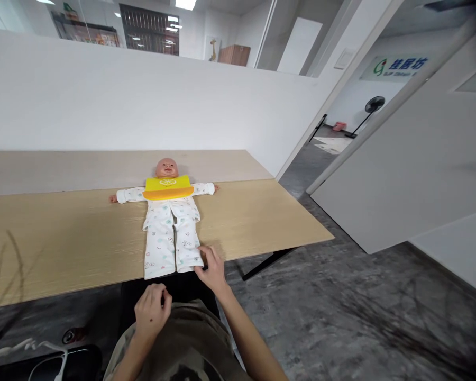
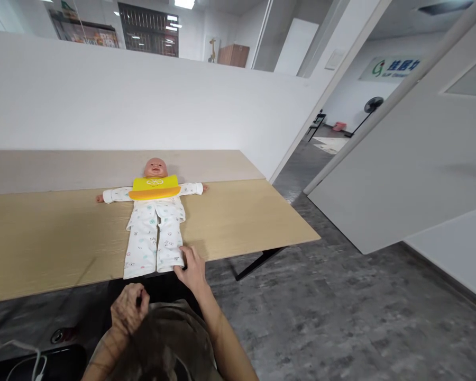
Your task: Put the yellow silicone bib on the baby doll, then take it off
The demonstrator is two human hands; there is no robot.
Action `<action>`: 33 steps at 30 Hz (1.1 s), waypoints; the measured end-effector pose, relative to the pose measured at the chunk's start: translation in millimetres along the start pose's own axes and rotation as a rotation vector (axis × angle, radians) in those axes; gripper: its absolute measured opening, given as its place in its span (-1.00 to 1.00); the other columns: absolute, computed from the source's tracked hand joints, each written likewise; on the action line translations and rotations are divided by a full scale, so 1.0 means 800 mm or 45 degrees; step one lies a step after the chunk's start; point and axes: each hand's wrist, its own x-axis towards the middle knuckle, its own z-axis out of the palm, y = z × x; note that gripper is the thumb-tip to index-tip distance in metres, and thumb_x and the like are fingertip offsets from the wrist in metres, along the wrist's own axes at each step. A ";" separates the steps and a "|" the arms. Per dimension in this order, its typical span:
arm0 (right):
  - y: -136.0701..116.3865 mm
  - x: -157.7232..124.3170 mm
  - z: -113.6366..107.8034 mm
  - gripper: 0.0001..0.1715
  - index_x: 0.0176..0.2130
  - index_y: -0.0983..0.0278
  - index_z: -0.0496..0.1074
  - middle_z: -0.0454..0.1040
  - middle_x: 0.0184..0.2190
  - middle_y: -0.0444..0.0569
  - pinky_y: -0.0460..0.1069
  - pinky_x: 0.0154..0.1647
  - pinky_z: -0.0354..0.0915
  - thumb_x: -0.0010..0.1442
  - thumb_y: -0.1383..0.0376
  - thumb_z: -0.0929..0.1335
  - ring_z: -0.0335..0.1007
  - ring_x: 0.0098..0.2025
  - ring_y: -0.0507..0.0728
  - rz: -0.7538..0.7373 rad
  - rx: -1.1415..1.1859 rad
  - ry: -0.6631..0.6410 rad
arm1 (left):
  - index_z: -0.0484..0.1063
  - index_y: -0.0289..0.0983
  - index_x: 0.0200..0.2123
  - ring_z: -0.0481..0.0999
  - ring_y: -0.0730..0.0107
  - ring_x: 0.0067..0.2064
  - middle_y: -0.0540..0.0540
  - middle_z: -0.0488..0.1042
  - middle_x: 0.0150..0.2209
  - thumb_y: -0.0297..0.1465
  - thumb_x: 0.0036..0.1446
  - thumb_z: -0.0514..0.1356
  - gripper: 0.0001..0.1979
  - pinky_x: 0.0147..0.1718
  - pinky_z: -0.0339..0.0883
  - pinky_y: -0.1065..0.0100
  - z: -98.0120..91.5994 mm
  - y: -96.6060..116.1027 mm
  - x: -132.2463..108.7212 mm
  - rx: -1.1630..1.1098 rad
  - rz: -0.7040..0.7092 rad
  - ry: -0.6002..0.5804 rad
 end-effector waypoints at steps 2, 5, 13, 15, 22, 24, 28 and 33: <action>-0.001 0.001 0.000 -0.51 0.04 0.29 0.44 0.49 -0.20 0.06 0.00 -0.25 0.37 0.07 0.34 0.33 0.46 -0.23 0.16 -0.005 -0.006 0.004 | 0.55 -0.29 -0.17 0.65 0.18 -0.16 -0.20 0.64 -0.23 -0.54 0.24 0.14 -0.81 -0.08 0.46 0.22 0.003 0.009 -0.002 0.021 0.216 0.070; -0.002 0.001 0.000 -0.53 0.03 0.30 0.44 0.50 -0.19 0.06 -0.01 -0.28 0.36 0.09 0.34 0.33 0.46 -0.26 0.14 -0.012 0.015 0.024 | 0.50 -0.32 0.08 0.60 0.03 0.07 -0.30 0.62 0.01 -0.57 0.22 0.15 -0.63 0.09 0.36 0.09 0.007 0.014 0.002 0.133 0.313 0.139; -0.001 -0.001 0.005 -0.58 -0.01 0.31 0.46 0.51 -0.22 0.06 -0.03 -0.31 0.36 0.11 0.32 0.33 0.45 -0.29 0.12 0.012 0.044 0.052 | 0.43 -0.36 0.12 0.59 0.01 0.06 -0.40 0.55 0.10 -0.55 0.21 0.17 -0.60 0.00 0.34 0.11 0.010 0.018 0.003 0.241 0.251 0.130; -0.001 -0.001 0.005 -0.59 -0.02 0.30 0.46 0.51 -0.22 0.06 -0.03 -0.29 0.36 0.11 0.32 0.33 0.46 -0.27 0.13 0.032 0.040 0.037 | 0.43 -0.37 0.12 0.56 -0.02 0.08 -0.40 0.54 0.10 -0.53 0.21 0.17 -0.61 0.01 0.34 0.09 0.008 0.018 0.004 0.299 0.235 0.112; -0.002 0.001 0.006 -0.60 -0.04 0.30 0.46 0.51 -0.27 0.04 -0.01 -0.27 0.37 0.09 0.33 0.32 0.45 -0.29 0.13 0.000 0.027 0.074 | 0.54 -0.35 0.05 0.51 -0.08 0.06 -0.36 0.58 0.02 -0.47 0.22 0.15 -0.65 0.05 0.29 -0.02 0.008 0.016 0.019 0.428 0.155 -0.078; -0.002 0.002 0.006 -0.60 -0.05 0.29 0.47 0.52 -0.27 0.04 -0.01 -0.27 0.37 0.08 0.32 0.31 0.45 -0.30 0.13 0.015 0.016 0.062 | 0.57 -0.33 0.02 0.49 -0.12 0.05 -0.35 0.57 0.01 -0.46 0.21 0.16 -0.66 0.03 0.29 -0.04 0.008 0.019 0.021 0.421 0.101 -0.159; -0.004 0.002 0.006 -0.61 -0.07 0.28 0.47 0.52 -0.27 0.03 -0.02 -0.26 0.38 0.08 0.30 0.31 0.46 -0.29 0.13 0.031 -0.004 0.051 | 0.58 -0.27 0.09 0.46 -0.16 0.08 -0.33 0.54 0.07 -0.46 0.21 0.18 -0.61 0.03 0.31 -0.06 0.009 0.020 0.013 0.402 0.100 -0.232; -0.006 0.003 0.007 -0.60 -0.07 0.27 0.48 0.52 -0.28 0.01 -0.03 -0.26 0.38 0.07 0.33 0.31 0.44 -0.31 0.11 0.032 0.005 0.083 | 0.58 -0.24 0.12 0.49 -0.13 0.06 -0.33 0.55 0.10 -0.43 0.25 0.16 -0.60 0.02 0.36 -0.07 0.010 0.008 0.008 0.431 0.176 -0.204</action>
